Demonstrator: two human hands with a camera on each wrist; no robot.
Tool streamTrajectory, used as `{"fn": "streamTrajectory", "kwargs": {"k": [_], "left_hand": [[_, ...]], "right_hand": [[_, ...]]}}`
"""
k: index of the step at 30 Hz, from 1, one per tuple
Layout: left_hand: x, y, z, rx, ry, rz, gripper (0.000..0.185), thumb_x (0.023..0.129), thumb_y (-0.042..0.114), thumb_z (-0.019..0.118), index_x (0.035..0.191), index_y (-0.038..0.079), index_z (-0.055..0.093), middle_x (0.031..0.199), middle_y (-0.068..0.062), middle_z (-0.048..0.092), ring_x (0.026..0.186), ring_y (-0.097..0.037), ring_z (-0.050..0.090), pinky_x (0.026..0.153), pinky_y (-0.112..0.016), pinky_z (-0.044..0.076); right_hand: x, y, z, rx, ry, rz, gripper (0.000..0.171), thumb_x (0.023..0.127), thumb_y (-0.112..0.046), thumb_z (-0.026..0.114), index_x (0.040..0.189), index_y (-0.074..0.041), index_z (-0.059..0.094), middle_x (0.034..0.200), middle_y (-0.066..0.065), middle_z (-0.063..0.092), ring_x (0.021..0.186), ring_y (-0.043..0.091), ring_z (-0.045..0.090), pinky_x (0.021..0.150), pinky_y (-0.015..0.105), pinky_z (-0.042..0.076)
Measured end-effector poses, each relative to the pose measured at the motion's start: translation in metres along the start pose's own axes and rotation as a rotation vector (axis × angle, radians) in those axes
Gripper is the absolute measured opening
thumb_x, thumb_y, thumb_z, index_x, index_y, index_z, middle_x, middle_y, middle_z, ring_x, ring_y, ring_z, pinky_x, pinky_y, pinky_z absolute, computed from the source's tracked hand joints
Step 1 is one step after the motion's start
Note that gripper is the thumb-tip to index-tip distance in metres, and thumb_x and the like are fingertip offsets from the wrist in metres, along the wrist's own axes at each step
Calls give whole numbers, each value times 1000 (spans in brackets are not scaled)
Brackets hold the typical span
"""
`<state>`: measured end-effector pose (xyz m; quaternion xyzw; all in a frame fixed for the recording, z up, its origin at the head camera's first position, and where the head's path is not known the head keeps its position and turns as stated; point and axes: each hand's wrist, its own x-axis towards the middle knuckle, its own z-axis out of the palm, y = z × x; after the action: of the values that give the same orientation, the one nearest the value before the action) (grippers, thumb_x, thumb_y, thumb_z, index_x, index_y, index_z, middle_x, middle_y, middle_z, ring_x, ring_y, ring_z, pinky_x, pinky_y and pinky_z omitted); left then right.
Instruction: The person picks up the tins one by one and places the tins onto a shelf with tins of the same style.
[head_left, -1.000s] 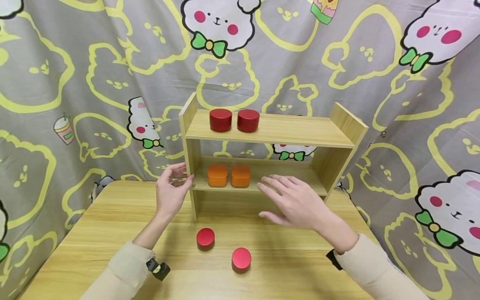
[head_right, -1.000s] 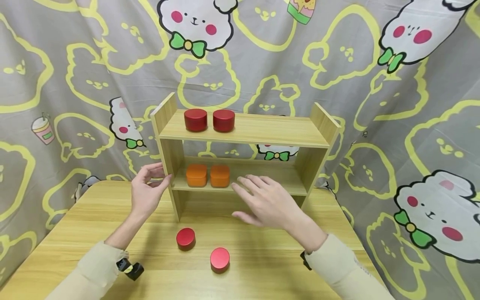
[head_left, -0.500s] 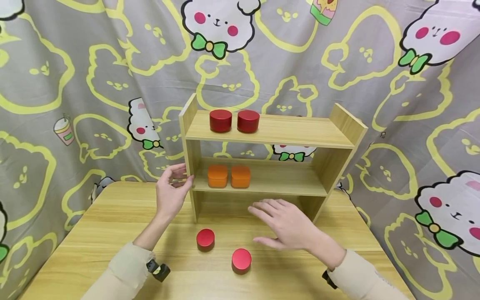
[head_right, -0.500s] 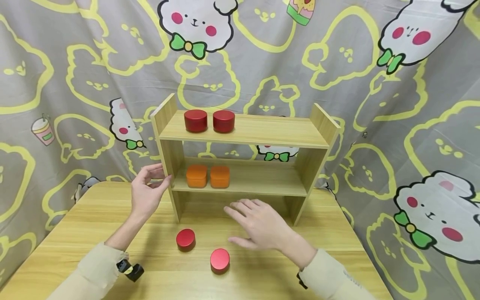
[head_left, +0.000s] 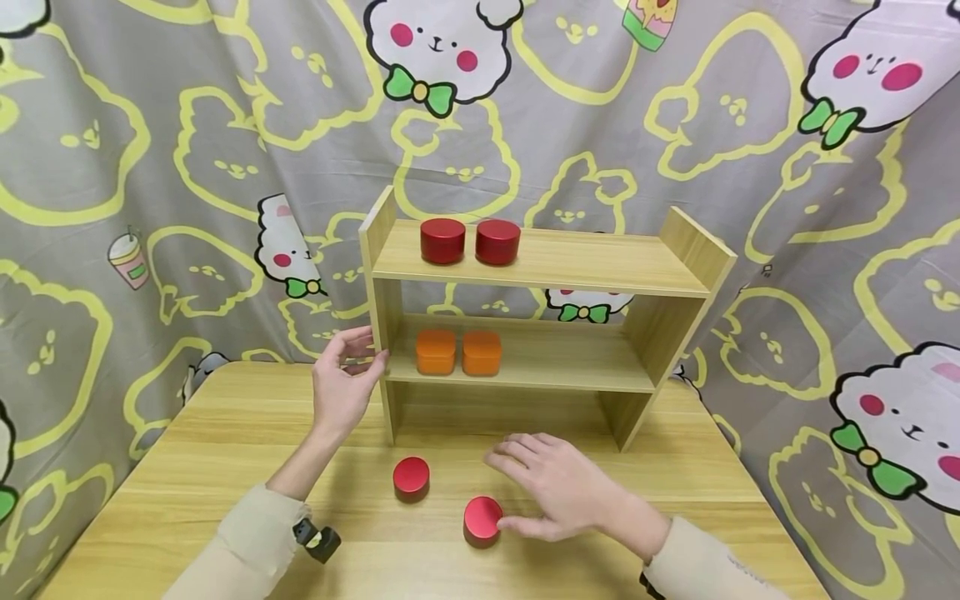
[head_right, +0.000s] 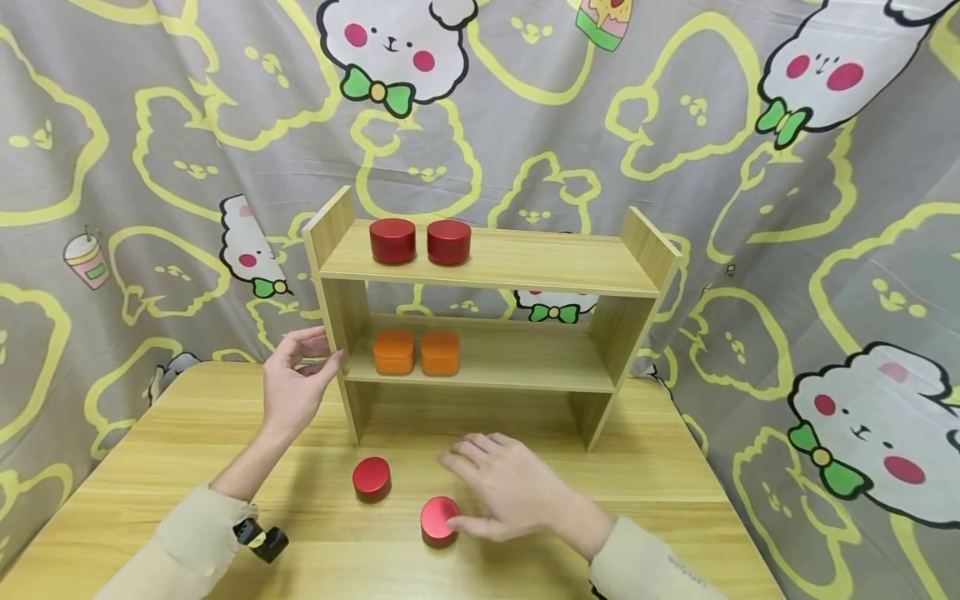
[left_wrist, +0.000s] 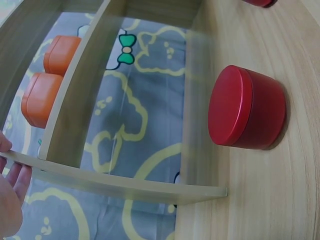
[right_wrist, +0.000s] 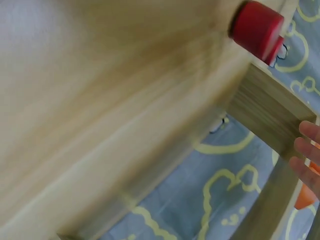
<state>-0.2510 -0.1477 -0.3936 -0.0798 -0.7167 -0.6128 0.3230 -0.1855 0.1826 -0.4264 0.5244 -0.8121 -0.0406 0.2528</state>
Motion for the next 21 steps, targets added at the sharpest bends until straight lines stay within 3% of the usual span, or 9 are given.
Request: {"fn": "streamTrajectory", "kwargs": {"k": [6,11,21], "left_hand": [[0,0,0,-4,-1,4,36,88,-6,76,123,0,71,108,-19,72,88,-1,67,77,-11,61],[1,-1,0,-3,0,7,36,88,-6,76,123,0,70,108,-19,72,88,1,66,77,-12,61],[0,-1,0,-7,3,1,36,87,-6,76,122,0,71,108,-18,72,90,-9,70,77,-12,62]], "right_hand": [[-3,-8,11,-8,-49,-9,77,92,-75,58,141,-16,60,128,-2,72,118,17,69,96,32,62],[-4,-12,21,-26,-75,-20,77,90,-76,59,139,-17,61,125,-3,72,116,15,68,90,31,62],[-8,-14,37,-38,-112,-15,77,91,-78,56,137,-18,63,121,-5,73,111,13,71,87,29,62]]}}
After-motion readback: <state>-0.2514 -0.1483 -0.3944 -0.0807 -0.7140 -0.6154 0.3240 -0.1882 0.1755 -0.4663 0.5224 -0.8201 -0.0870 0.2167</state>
